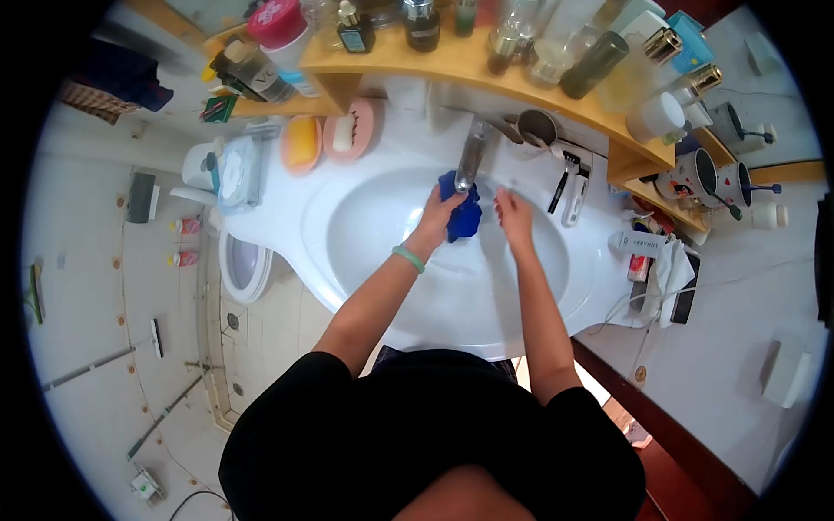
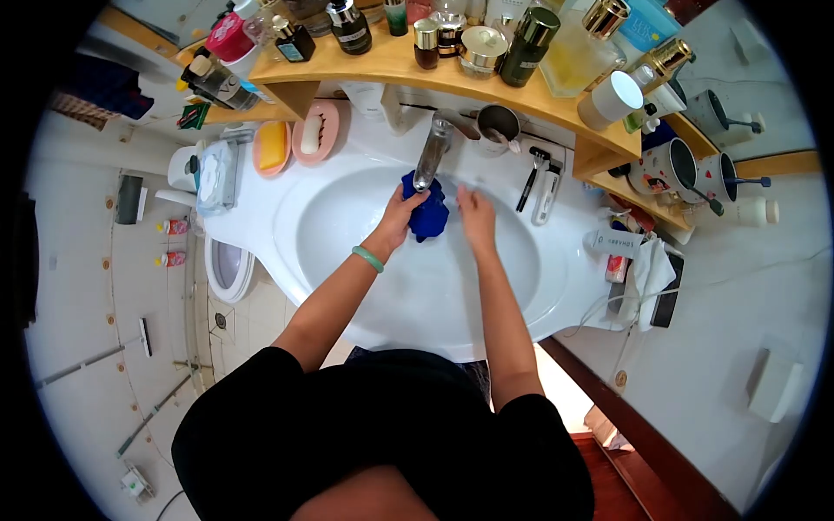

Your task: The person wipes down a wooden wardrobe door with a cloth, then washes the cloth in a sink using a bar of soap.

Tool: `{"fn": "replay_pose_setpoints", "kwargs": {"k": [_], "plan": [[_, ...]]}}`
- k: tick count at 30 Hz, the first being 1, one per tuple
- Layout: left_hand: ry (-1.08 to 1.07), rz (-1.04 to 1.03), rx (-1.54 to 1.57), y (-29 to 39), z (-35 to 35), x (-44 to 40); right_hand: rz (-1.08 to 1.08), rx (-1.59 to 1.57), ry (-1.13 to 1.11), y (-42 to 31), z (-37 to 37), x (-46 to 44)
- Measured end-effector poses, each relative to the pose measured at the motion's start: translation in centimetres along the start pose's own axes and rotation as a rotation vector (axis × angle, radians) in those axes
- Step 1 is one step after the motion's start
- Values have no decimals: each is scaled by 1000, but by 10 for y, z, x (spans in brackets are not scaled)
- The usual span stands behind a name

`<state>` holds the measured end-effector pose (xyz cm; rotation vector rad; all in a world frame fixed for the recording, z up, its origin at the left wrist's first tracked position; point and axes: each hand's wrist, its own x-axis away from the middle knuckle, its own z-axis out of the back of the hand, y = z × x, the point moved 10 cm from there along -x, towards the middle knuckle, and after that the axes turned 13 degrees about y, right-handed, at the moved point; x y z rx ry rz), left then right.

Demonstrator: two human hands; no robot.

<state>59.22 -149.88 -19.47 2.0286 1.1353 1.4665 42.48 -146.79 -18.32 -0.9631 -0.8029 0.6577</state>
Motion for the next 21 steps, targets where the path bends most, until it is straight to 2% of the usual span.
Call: {"fn": "replay_pose_setpoints", "kwargs": {"k": [1,2,4,5,6,7,8,9,10,12,13,14,16,17,18,20,21], "plan": [[13,-88,-72,13,0,3,-144,-57,-69,24,-9,18],[9,-81,-73,11,2,1,-225,-194,-73,29,-20,35],[41,-373,-460,21,9,0,-371,-425,-95,30,-51,60],[75,-463,-641,28,6,7,-392,-522,-108,19,-64,65],[-20,-533,-671,32,-4,23,-413,-621,-121,10,-74,66],[-20,-530,-676,27,3,25,-413,-638,-130,16,-82,59],[-55,-411,-592,15,11,22,-411,-655,-139,18,-90,52],[-89,-293,-505,3,19,19,-500,-724,-79,29,-92,47],[-88,-292,-506,6,24,20,-545,-605,-139,37,-91,43],[155,-194,-421,15,64,15,-622,-821,-9,49,-94,40],[153,-348,-546,-2,89,-10,-625,-815,-12,49,-92,41],[158,-346,-541,4,86,-7,-673,-900,-92,46,-96,43],[320,145,-120,-27,96,-3,-724,-976,-175,41,-100,49],[289,253,-24,-31,85,-1,-757,-969,-192,41,-101,55],[186,281,63,-30,65,6,-789,-961,-209,42,-102,61],[-77,417,425,-57,36,-19,-724,-890,-238,36,-104,71],[-77,420,431,-65,36,-23,-553,-750,-146,19,-96,76]]}}
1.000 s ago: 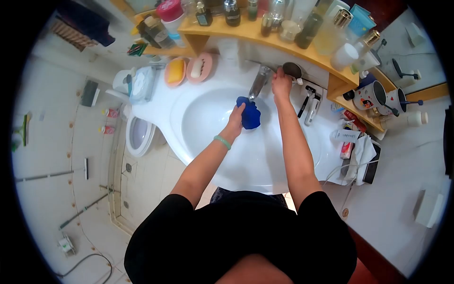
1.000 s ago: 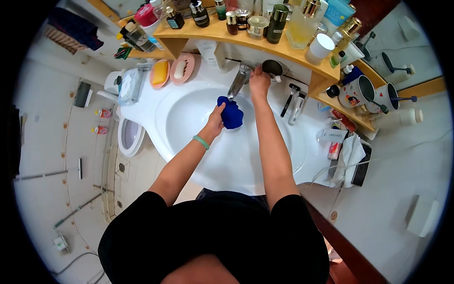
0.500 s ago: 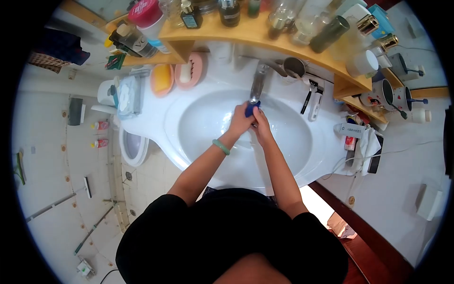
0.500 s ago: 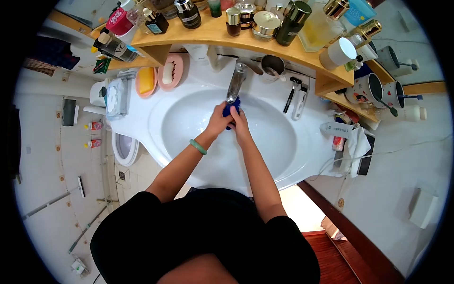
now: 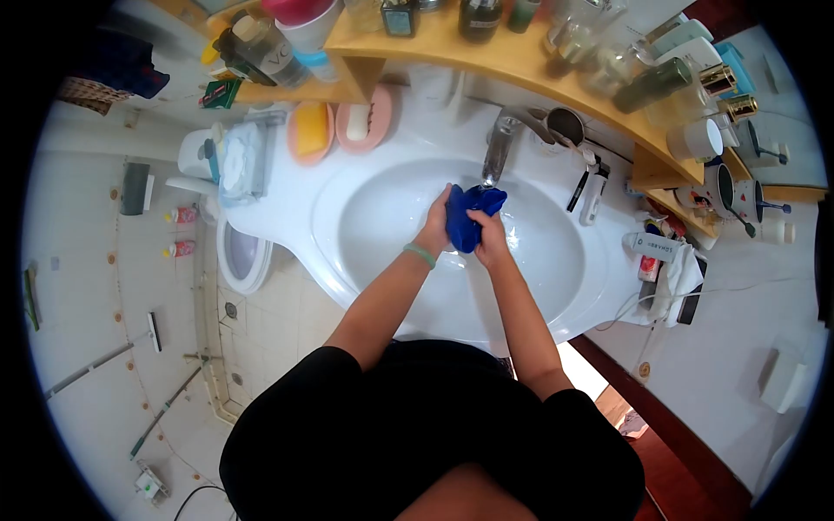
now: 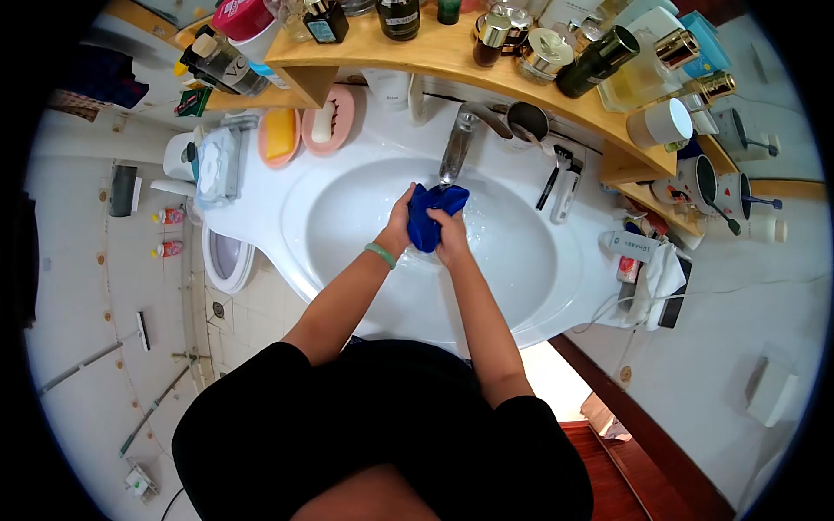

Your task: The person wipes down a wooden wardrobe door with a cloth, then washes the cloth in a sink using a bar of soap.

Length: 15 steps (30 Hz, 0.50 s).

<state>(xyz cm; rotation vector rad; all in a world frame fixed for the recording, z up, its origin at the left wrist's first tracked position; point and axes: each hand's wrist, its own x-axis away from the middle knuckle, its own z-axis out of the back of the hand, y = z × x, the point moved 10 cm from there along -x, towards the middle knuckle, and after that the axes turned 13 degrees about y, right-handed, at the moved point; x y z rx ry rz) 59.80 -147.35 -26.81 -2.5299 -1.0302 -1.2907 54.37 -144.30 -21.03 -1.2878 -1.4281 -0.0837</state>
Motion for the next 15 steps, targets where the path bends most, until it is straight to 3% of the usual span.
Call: {"fn": "replay_pose_setpoints", "kwargs": {"k": [2,5,6,7,9,11,13,14,15], "plan": [[39,157,-41,-10,-23,23,319,192,43,-14,-4,13],[-27,100,-59,-24,-4,-25,662,638,286,-42,-1,15],[6,-68,36,-19,-1,-28,632,731,328,-49,0,10],[8,-67,35,-18,-13,-20,600,822,371,-65,-6,11],[306,-230,-318,-1,-12,-3,580,1084,505,-71,16,-28],[325,-293,-453,7,-12,-15,643,1113,570,-69,28,-47],[311,-425,-682,27,-9,-36,762,936,483,-54,26,-41],[298,-730,-1198,48,-24,-36,709,871,486,-58,10,-13],[297,-728,-1198,50,-32,-30,709,763,434,-60,-1,5]]}}
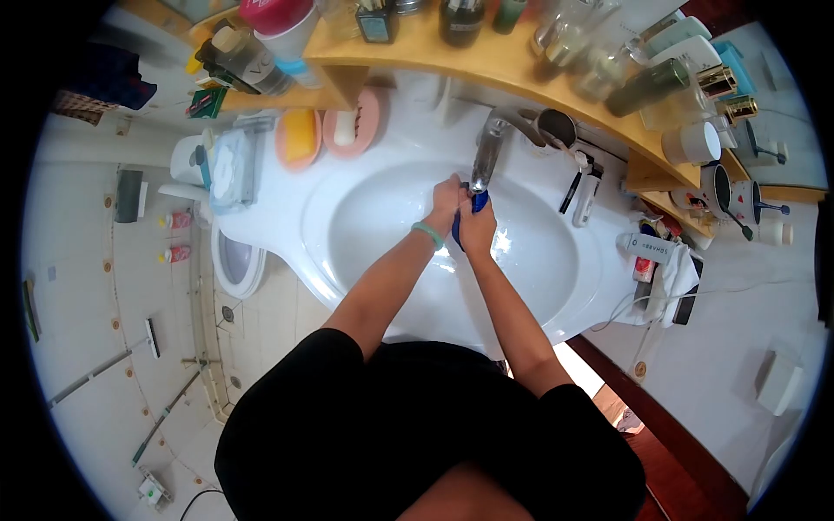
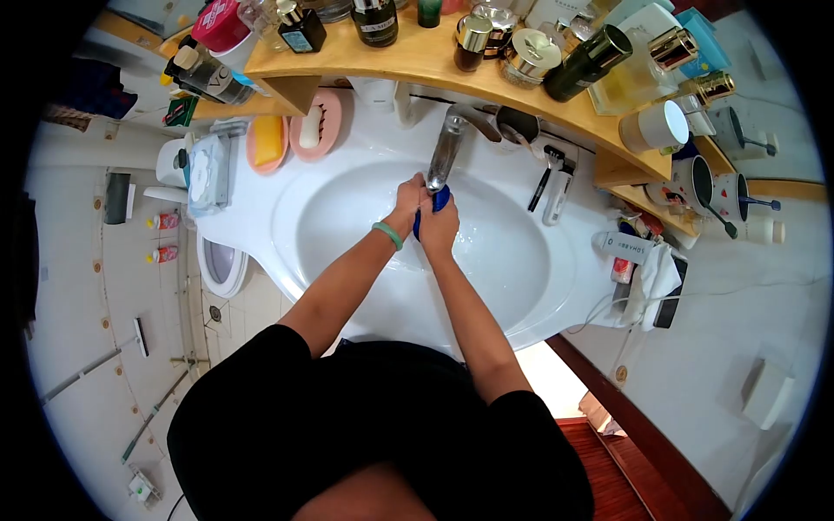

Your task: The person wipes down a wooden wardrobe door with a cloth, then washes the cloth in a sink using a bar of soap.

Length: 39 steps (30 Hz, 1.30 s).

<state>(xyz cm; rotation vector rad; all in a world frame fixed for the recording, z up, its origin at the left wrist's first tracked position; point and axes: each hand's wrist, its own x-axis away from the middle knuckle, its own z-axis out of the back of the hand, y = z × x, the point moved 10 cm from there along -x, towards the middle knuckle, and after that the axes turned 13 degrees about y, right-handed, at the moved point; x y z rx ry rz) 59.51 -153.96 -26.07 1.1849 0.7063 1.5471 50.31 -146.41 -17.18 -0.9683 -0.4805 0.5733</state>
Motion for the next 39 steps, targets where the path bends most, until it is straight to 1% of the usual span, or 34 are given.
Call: {"fn": "replay_pose_setpoints", "kwargs": {"k": [2,3,4,5,6,7,8,9,10,11,12,14,15,16,18,19,20,22,23,24,26,27,28,29,30,31,32,34,35,36,37,38,39], "plan": [[-54,523,558,-3,-9,21,13,117,15,10,2,-13],[-94,384,425,-31,-29,4,-21,135,-5,21,0,-24],[-100,385,417,-22,-25,10,-56,151,-22,35,-2,-39],[-121,405,425,-1,-17,22,-96,231,-71,58,-8,-53],[-139,423,435,11,-14,28,-99,218,-100,58,-6,-58],[-203,448,550,1,-20,25,-148,160,-157,72,-12,-63],[-201,446,550,0,-12,23,-198,102,-215,81,-16,-64],[-211,395,636,6,-3,22,-199,101,-217,88,-12,-66],[-222,345,720,12,9,22,-264,-73,-260,90,-9,-59],[-224,376,758,16,22,23,-329,-248,-300,91,-6,-51],[-225,377,755,15,30,24,-331,-248,-299,93,3,-46],[-123,319,838,14,52,23,-550,-506,-299,106,15,-32],[-161,330,899,15,54,26,-580,-418,-238,135,19,-34],[-158,331,900,11,54,25,-580,-417,-241,126,23,-29],[-255,428,991,1,39,32,-154,366,-297,89,39,-22],[-253,472,1001,-1,34,35,113,397,-287,84,31,-20],[-257,477,1000,-2,32,37,108,400,-285,85,28,-19],[-341,464,1024,2,21,41,583,301,-252,37,10,-11],[-343,464,1027,4,20,42,554,125,-292,30,1,-9],[-346,482,1039,5,19,42,555,126,-292,29,-5,-11],[-348,496,1050,3,19,39,-189,-413,-601,60,-34,-7],[-305,485,1059,-3,24,33,-151,-328,-634,56,-33,-6],[-259,473,1067,-6,31,28,-149,-332,-640,53,-33,-10],[-253,472,1065,-8,33,26,-252,-306,-713,60,-38,-11],[-152,532,1056,-20,39,23,-356,-277,-785,66,-42,-6],[-52,593,1046,-31,45,23,-374,-332,-735,53,-37,-8],[-49,593,1047,-40,44,22,-374,-331,-738,53,-38,-6],[-233,597,1209,-41,31,25,-435,-449,-575,55,-33,-16],[-291,623,1165,-27,29,42,-510,-528,-530,56,-35,-16],[-286,624,1167,-50,20,42,-511,-526,-534,55,-36,-15],[-244,502,993,-89,11,33,-572,-587,-529,47,-33,-11],[-239,461,935,-85,12,37,-632,-648,-523,43,-33,-8],[-233,421,875,-81,13,40,-642,-692,-537,42,-34,-8]]}}
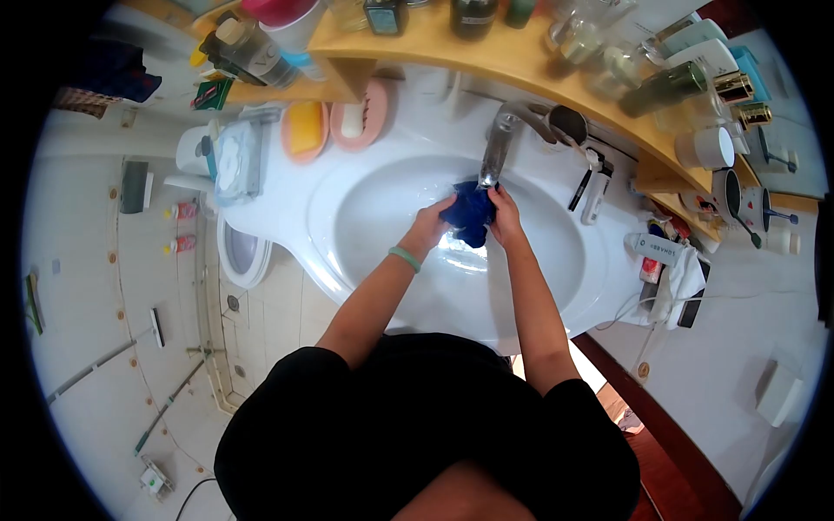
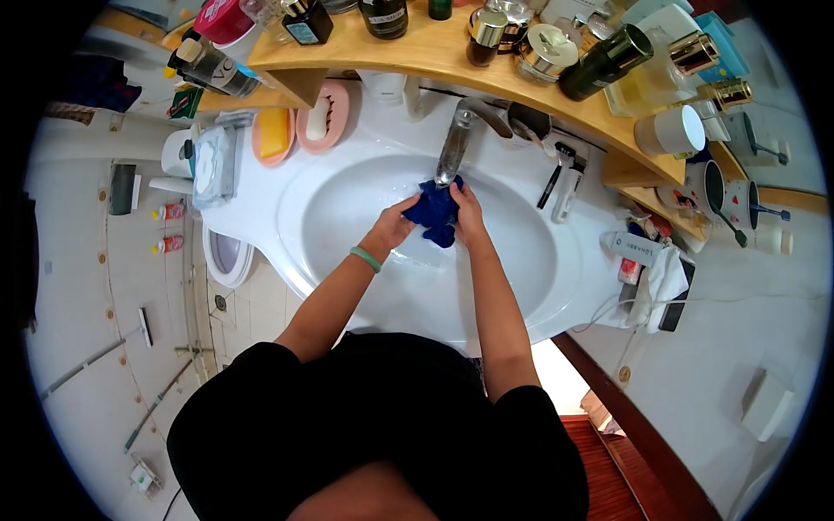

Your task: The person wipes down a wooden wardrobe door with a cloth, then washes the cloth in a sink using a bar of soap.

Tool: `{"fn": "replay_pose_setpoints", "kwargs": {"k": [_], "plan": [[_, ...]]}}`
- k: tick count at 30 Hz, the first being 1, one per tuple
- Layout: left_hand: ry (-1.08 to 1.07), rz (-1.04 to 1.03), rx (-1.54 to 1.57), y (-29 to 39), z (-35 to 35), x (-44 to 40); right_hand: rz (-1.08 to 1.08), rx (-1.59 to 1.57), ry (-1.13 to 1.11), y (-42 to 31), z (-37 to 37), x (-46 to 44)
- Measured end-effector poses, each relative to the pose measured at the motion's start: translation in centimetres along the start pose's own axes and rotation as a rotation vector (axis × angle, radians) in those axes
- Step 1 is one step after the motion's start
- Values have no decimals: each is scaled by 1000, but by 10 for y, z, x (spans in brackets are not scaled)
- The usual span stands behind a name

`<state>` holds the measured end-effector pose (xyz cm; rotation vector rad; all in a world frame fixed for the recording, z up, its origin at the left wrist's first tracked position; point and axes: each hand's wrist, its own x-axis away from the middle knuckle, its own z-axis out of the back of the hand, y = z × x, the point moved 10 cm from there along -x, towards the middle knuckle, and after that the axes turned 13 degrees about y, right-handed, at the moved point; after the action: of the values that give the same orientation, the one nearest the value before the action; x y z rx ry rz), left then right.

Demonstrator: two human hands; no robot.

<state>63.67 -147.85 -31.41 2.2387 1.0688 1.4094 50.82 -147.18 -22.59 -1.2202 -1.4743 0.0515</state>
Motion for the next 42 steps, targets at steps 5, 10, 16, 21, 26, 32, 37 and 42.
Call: {"fn": "replay_pose_setpoints", "kwargs": {"k": [5,10,16,21,26,32,37,42], "plan": [[133,309,147,-10,-11,27,136,157,-85,-7,-6,6],[266,-13,-85,38,-6,28,299,210,47,-12,25,-7],[264,-339,-46,83,-8,25,505,386,115,-20,47,-13],[324,-560,-370,133,13,30,462,306,302,-26,89,-15],[452,-855,-910,197,7,69,543,458,412,-45,116,3],[520,-979,-1141,207,3,86,608,1026,708,-59,120,36],[405,-539,-942,159,25,66,876,1439,571,-37,94,32],[466,-837,-1281,115,14,81,974,1566,320,-33,30,41]]}}
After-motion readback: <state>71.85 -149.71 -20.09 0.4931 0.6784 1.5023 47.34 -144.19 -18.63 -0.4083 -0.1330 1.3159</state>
